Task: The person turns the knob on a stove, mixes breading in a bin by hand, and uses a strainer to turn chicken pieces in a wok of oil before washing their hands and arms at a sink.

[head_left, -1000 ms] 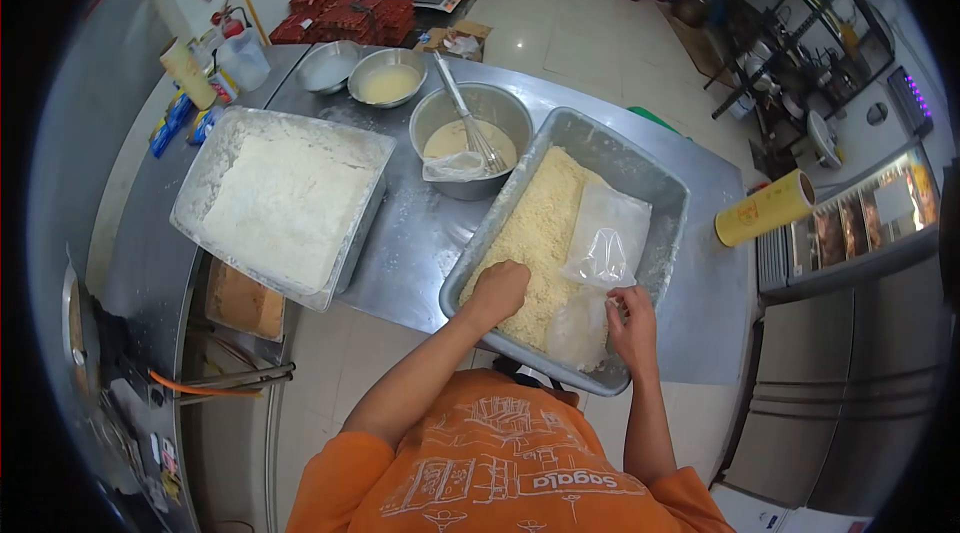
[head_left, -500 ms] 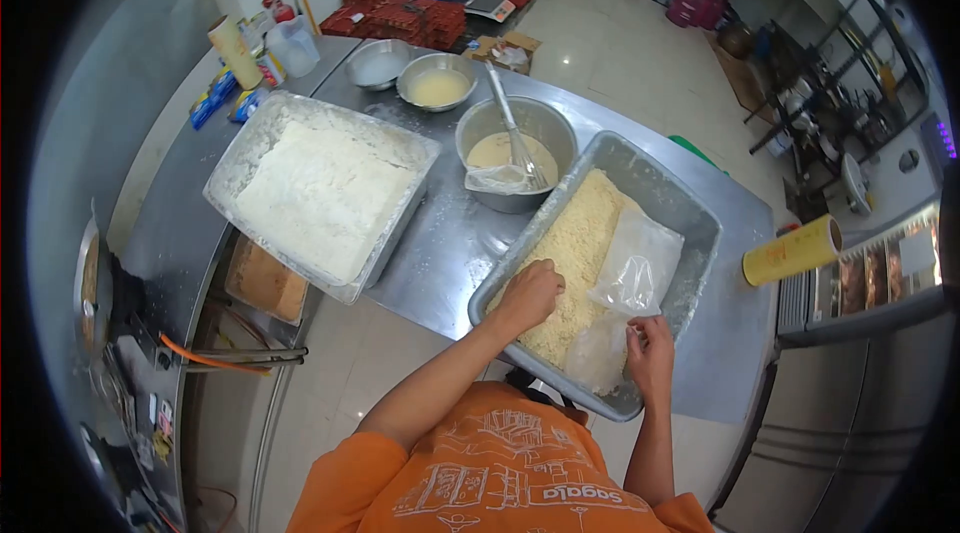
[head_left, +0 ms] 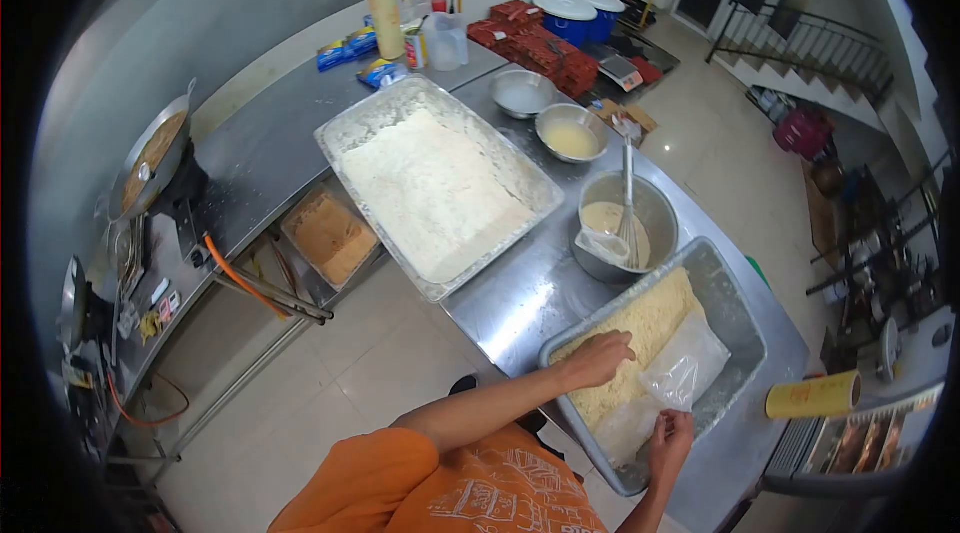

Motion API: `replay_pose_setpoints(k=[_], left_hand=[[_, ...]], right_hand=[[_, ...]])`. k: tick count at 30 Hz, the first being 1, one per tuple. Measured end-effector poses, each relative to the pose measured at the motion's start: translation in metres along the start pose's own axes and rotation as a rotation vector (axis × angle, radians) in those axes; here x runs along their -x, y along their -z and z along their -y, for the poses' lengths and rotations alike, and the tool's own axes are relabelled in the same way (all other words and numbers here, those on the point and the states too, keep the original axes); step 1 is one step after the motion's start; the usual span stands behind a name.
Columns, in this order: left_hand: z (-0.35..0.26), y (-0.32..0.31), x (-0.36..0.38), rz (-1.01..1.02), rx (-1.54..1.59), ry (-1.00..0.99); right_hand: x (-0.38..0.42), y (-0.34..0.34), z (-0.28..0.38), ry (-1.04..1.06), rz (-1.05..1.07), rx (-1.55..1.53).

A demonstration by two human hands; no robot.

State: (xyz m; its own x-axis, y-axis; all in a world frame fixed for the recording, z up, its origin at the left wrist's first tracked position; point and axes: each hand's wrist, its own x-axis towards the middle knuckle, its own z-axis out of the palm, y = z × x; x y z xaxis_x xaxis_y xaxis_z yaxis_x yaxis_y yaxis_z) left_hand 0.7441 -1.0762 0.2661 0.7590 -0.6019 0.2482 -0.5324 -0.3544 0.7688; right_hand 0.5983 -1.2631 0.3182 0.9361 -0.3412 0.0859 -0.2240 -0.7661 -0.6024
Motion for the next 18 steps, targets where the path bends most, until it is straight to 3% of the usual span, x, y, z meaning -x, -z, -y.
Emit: replay_pose_setpoints(k=[8, 11, 14, 18], left_hand=[[0.006, -0.006, 0.003, -0.040, 0.080, -0.009], [0.004, -0.003, 0.003, -0.029, 0.088, 0.042], [0.006, -0.009, 0.004, -0.053, 0.112, 0.060], [0.008, -0.012, 0.007, -0.086, 0.118, 0.049]], right_hand=[[0.000, -0.010, -0.018, 0.136, -0.030, 0.051], [0.005, -0.006, 0.006, 0.127, -0.001, 0.053], [0.004, 0.006, 0.024, -0.012, 0.158, 0.159], [0.007, 0.005, 0.031, 0.062, 0.138, 0.161]])
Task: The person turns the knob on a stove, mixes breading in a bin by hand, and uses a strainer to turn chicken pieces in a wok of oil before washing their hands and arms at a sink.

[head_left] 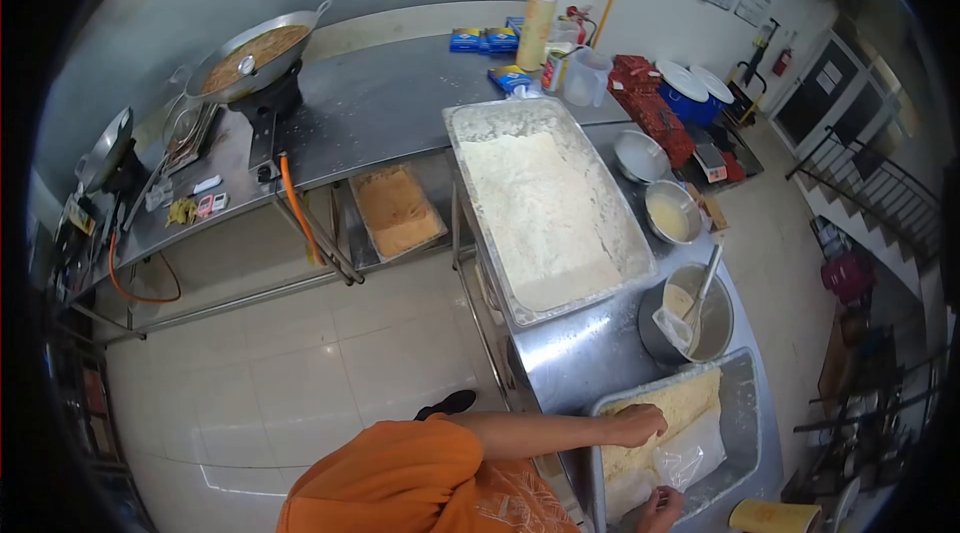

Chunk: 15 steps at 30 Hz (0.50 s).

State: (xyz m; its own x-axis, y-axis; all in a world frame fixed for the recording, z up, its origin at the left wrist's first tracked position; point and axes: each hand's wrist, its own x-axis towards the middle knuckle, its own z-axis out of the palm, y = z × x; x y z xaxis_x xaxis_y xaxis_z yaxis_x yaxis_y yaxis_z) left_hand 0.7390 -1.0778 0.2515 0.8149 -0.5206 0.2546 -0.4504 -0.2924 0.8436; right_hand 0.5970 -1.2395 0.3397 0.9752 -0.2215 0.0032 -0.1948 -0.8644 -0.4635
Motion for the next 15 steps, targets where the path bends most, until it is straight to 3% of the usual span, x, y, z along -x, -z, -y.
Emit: replay_pose_setpoints(k=[9, 12, 15], left_hand=[[0.002, -0.001, 0.007, 0.015, -0.109, -0.082], [0.015, -0.016, 0.005, 0.254, -0.440, -0.022], [0.025, -0.040, -0.009, 0.405, -0.502, 0.028]], right_hand=[[0.004, -0.006, 0.000, -0.006, 0.026, -0.016], [0.005, -0.008, 0.004, 0.005, 0.022, 0.034], [0.007, -0.013, -0.007, 0.029, 0.019, 0.074]])
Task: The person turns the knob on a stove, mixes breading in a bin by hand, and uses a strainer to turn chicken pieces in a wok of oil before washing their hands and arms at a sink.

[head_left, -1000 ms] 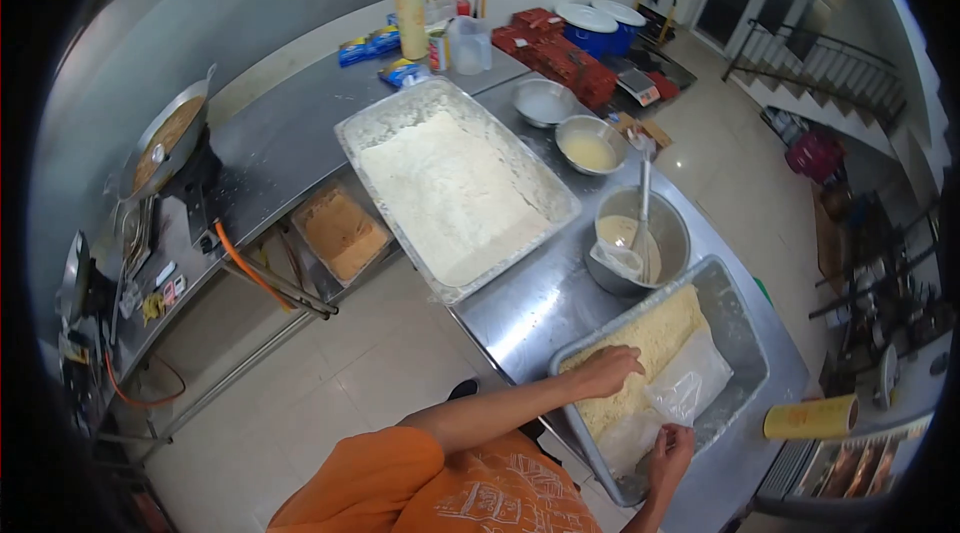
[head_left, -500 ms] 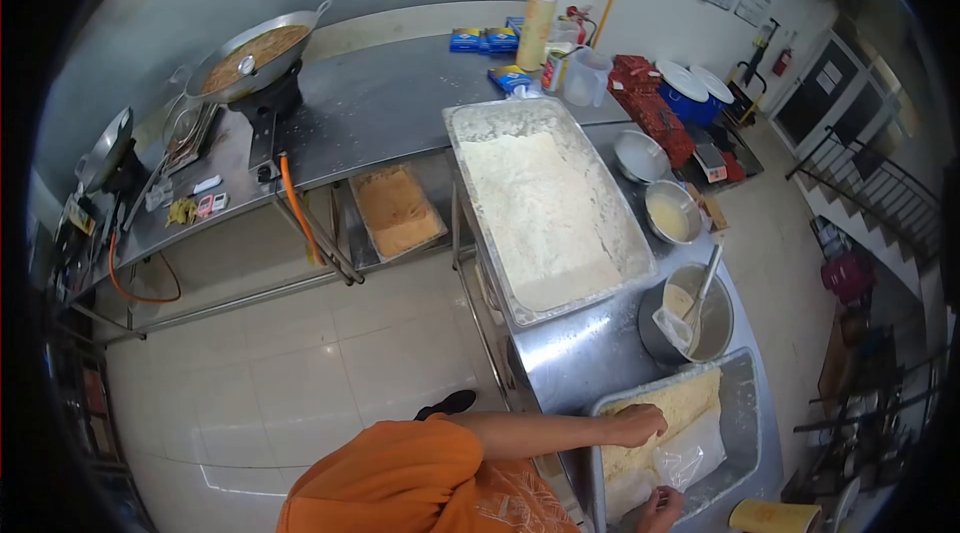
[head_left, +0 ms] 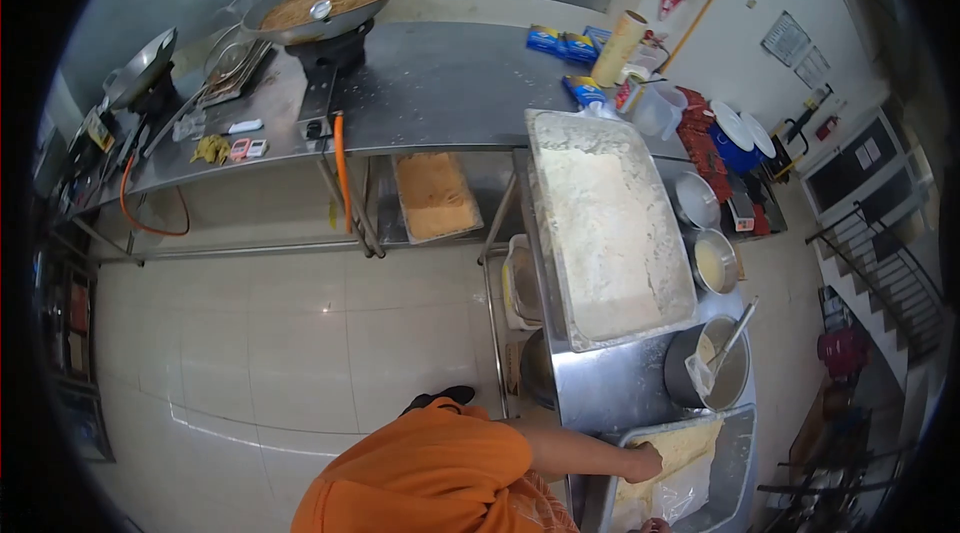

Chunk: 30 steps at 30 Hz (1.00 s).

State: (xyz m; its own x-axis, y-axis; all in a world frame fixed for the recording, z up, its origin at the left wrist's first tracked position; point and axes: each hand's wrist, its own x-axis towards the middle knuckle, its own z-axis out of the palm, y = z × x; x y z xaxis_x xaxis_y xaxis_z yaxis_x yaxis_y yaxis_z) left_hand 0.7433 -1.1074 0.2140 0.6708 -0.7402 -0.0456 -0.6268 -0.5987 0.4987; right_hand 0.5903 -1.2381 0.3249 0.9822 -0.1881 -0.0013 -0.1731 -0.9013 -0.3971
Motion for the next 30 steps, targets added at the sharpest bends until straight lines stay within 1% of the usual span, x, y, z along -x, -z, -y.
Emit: replay_pose_setpoints(k=[1, 2, 5, 7, 8, 10, 12, 13, 14, 15, 16, 17, 18, 20, 21, 22, 23, 27, 30], left_hand=[[-0.001, -0.001, 0.003, -0.090, -0.040, -0.017], [0.000, -0.002, 0.005, -0.127, -0.045, -0.030], [0.003, -0.001, 0.005, -0.209, -0.048, -0.059], [0.003, 0.000, 0.005, -0.229, -0.029, -0.073], [0.003, -0.001, 0.005, -0.284, -0.031, -0.082], [0.009, -0.003, 0.008, -0.384, -0.030, -0.100], [0.014, -0.004, 0.006, -0.405, 0.047, -0.143], [0.014, 0.004, 0.007, -0.285, 0.059, -0.138], [0.014, 0.028, 0.024, -0.177, 0.082, -0.155], [0.012, 0.017, 0.019, -0.262, 0.133, -0.129], [0.012, 0.010, 0.011, -0.227, 0.135, -0.132], [0.013, 0.019, 0.021, -0.301, 0.159, -0.161], [0.012, 0.049, 0.040, -0.253, 0.152, -0.200], [0.012, 0.057, 0.041, -0.291, 0.104, -0.278], [0.014, 0.051, 0.036, -0.289, 0.078, -0.340], [0.012, 0.057, 0.036, -0.239, 0.112, -0.346], [0.010, 0.061, 0.038, -0.194, 0.147, -0.330], [0.008, 0.060, 0.037, -0.170, 0.225, -0.357], [0.011, 0.052, 0.034, -0.170, 0.278, -0.389]], right_hand=[[0.001, -0.001, -0.005, 0.001, 0.001, 0.006], [0.000, -0.003, -0.007, 0.000, 0.001, 0.011], [0.005, 0.003, 0.008, -0.084, 0.007, 0.062], [0.004, -0.003, -0.001, -0.094, -0.034, 0.046], [0.008, -0.005, -0.007, -0.108, -0.056, 0.038], [0.017, -0.003, 0.015, -0.128, -0.075, 0.061], [0.024, -0.003, 0.038, -0.158, -0.068, 0.057], [0.028, -0.004, 0.044, -0.181, -0.058, 0.045], [0.033, -0.008, 0.042, -0.212, -0.063, 0.024], [0.029, -0.028, 0.013, -0.113, -0.207, -0.108], [0.031, -0.045, -0.023, -0.020, -0.375, -0.224], [0.039, -0.046, -0.024, -0.004, -0.384, -0.198], [0.041, -0.040, -0.008, 0.000, -0.392, -0.169], [0.050, -0.028, 0.018, -0.097, -0.385, -0.093], [0.054, -0.025, 0.024, -0.158, -0.376, -0.102], [0.056, -0.025, 0.025, -0.203, -0.361, -0.115], [0.056, -0.028, 0.021, -0.213, -0.393, -0.103], [0.055, -0.023, 0.033, -0.277, -0.425, -0.049], [0.056, -0.018, 0.033, -0.346, -0.357, -0.042]])
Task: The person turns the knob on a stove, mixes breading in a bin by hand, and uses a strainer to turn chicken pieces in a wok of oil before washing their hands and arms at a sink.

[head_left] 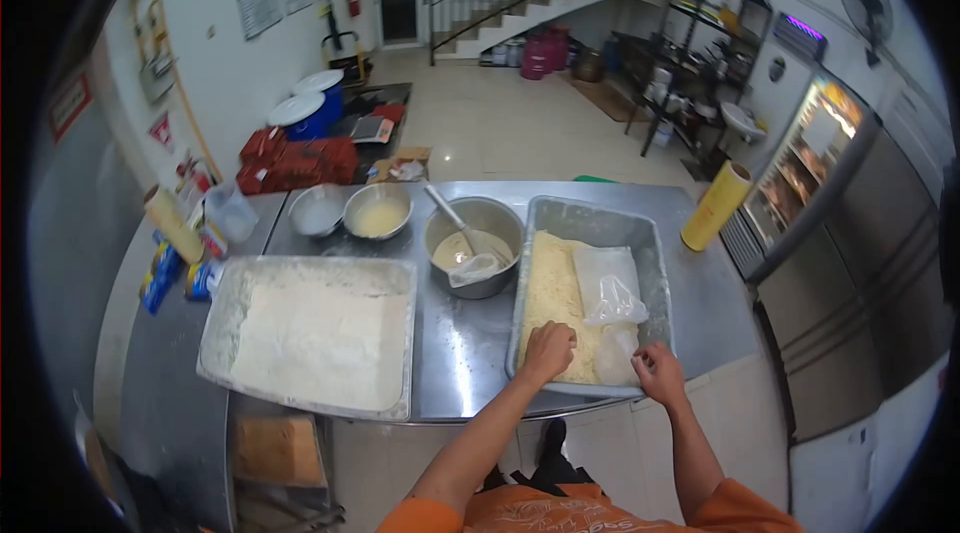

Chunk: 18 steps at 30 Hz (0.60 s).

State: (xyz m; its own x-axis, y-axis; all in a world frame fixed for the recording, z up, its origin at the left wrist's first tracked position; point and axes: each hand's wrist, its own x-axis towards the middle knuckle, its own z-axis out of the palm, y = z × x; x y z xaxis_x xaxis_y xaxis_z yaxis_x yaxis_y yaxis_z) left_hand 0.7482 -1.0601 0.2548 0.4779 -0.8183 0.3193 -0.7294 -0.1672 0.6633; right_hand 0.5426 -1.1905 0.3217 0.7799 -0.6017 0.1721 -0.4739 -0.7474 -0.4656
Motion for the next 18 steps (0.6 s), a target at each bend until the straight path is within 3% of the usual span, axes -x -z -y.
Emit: replay_pose_setpoints(k=[9, 18], left_hand=[[-0.015, 0.011, -0.007, 0.004, -0.046, 0.132], [-0.024, 0.020, -0.013, -0.121, -0.008, 0.127]], right_hand=[[-0.001, 0.003, -0.004, -0.049, -0.033, -0.044], [-0.002, 0.006, -0.004, -0.063, -0.058, -0.059]])
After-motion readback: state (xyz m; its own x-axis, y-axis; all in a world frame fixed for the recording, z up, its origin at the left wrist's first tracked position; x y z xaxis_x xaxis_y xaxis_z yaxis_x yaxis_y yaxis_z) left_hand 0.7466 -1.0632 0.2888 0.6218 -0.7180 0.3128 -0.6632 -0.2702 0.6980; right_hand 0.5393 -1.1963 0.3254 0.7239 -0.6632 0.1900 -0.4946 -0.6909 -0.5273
